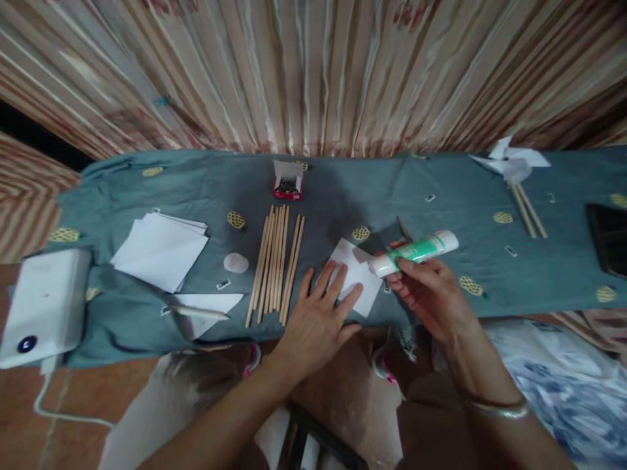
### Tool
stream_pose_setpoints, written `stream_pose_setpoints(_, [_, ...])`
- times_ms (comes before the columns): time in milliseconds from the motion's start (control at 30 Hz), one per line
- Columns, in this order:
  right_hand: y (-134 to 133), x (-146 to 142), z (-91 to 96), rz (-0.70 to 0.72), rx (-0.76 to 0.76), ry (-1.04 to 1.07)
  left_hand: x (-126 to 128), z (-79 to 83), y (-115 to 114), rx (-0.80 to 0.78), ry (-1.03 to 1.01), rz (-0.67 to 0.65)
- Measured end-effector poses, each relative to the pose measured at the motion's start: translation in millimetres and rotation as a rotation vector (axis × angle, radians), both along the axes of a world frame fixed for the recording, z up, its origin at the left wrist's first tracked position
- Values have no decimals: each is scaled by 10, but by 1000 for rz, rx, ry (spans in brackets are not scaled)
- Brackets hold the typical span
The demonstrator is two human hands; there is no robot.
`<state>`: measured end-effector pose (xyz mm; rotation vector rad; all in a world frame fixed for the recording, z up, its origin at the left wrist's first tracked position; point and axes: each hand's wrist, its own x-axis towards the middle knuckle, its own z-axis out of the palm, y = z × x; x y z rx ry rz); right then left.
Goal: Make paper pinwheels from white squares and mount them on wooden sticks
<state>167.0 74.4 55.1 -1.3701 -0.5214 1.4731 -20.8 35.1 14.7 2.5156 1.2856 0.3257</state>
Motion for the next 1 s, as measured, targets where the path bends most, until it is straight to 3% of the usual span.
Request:
stream_pose_setpoints(133, [12, 2, -95, 74, 88, -192, 15, -3, -6, -8, -11, 1])
stream_pose_setpoints(233, [2, -10, -144, 145, 194, -492, 12, 5, -4, -18, -21, 3])
stream_pose_setpoints(400, [-43, -46, -134, 276, 212, -949, 8, 43, 6, -61, -34, 6])
stream_pose_setpoints(1000, [-46, -79, -155, 511, 327, -1248, 12, 17, 9, -92, -105, 7])
